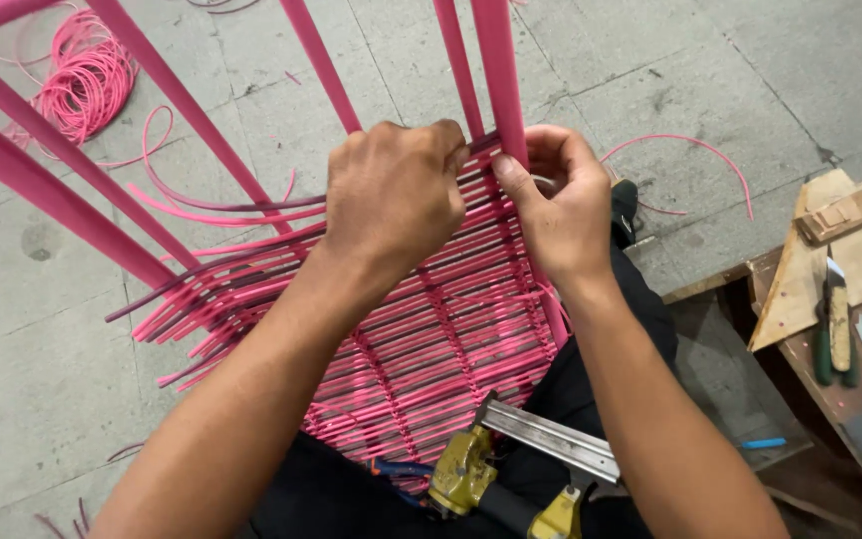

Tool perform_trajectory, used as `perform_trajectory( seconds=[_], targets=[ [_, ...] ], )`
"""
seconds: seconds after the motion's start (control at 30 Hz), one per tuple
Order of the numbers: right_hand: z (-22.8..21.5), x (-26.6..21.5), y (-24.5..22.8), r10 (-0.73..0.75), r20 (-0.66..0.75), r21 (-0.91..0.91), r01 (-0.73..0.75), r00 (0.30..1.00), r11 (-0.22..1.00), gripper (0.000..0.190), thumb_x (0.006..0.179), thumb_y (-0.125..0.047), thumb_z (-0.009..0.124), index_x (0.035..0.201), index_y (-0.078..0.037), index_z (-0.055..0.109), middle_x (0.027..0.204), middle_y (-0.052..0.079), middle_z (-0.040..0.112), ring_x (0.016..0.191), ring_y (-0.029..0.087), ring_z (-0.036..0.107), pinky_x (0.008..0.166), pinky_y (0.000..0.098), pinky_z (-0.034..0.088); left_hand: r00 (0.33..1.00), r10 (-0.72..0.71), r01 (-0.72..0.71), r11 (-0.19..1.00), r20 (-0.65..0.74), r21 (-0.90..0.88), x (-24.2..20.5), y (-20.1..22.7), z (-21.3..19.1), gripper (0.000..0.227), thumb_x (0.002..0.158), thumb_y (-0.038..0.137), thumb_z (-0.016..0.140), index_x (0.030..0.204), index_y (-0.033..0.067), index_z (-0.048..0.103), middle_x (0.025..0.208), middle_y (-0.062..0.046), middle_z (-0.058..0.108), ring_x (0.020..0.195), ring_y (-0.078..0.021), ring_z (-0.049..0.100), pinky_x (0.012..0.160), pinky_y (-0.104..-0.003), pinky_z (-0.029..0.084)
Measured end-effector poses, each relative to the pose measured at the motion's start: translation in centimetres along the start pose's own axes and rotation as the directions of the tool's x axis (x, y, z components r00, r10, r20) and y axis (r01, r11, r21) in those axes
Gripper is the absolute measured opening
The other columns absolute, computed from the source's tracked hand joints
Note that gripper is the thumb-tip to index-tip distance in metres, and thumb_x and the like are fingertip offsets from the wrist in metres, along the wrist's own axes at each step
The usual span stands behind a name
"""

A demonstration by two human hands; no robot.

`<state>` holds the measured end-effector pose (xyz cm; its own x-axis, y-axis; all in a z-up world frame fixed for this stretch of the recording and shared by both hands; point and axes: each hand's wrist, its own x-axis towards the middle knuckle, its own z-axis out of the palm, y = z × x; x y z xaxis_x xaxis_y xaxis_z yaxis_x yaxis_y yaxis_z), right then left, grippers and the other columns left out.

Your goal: Weave the backrest of a pink metal chair using plastic straps, securing them with a pneumatic nail gun and a heat gun.

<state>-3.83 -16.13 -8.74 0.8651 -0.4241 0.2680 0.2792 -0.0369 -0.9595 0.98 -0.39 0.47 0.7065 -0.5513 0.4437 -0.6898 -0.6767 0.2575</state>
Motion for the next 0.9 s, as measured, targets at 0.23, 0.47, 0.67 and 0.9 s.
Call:
perform_trajectory(
  seconds=[0.23, 0.47, 0.67, 0.9],
  targets=[
    [-4.4, -6.5, -2.6, 0.005, -0.073, -0.241, -0.022, 0.997, 0.970, 0.014, 0.104, -0.006, 0.069, 0.116, 0.000, 0.065, 0.093, 0.004, 0.065, 0.079, 0.012, 0.059, 0.070, 0.0294, 0.050, 0.998, -0.033, 0.032, 0.999, 0.049, 0.017, 0.1, -0.3, 0.3, 0.016, 0.080, 0.005, 0.063, 0.083, 0.0072, 0.078, 0.057, -0.018, 0.067, 0.049, -0.0310, 0.068, 0.049, -0.047, 0.053],
    [-4.3, -23.3, 2.2, 0.596, 0.664, -0.739, 0.275, 0.451, 0.615, 0.059, 0.080, -0.029, 0.084, 0.124, -0.002, 0.057, 0.093, 0.017, 0.068, 0.085, 0.035, 0.068, 0.069, 0.0447, 0.057, 0.995, -0.040, 0.039, 0.999, 0.090, 0.013, 0.2, -0.4, 0.3, 0.023, 0.080, 0.002, 0.059, 0.089, 0.0069, 0.079, 0.061, -0.018, 0.069, 0.049, -0.0285, 0.070, 0.047, -0.045, 0.055],
    [-2.1, -26.1, 3.2, 0.783, 0.569, -0.765, 0.511, 0.250, 0.393, 0.110, 0.073, -0.040, 0.091, 0.151, 0.006, 0.029, 0.114, 0.024, 0.059, 0.102, 0.041, 0.063, 0.079, 0.0460, 0.059, 1.000, -0.006, 0.006, 1.000, 0.011, 0.028, 0.0, -0.7, 0.6, 0.020, 0.076, 0.005, 0.062, 0.083, 0.0081, 0.080, 0.062, -0.021, 0.069, 0.053, -0.0340, 0.070, 0.050, -0.048, 0.055],
    [-1.9, -25.1, 3.6, 0.885, 0.447, -0.820, 0.455, 0.129, 0.347, 0.109, 0.084, -0.030, 0.080, 0.161, 0.009, 0.014, 0.113, 0.027, 0.066, 0.102, 0.041, 0.068, 0.089, 0.0466, 0.055, 1.000, 0.001, -0.001, 1.000, -0.025, 0.007, -0.1, -0.8, 0.7, 0.016, 0.070, 0.007, 0.065, 0.079, 0.0081, 0.078, 0.066, -0.022, 0.070, 0.059, -0.0381, 0.071, 0.056, -0.050, 0.057]
  ],
)
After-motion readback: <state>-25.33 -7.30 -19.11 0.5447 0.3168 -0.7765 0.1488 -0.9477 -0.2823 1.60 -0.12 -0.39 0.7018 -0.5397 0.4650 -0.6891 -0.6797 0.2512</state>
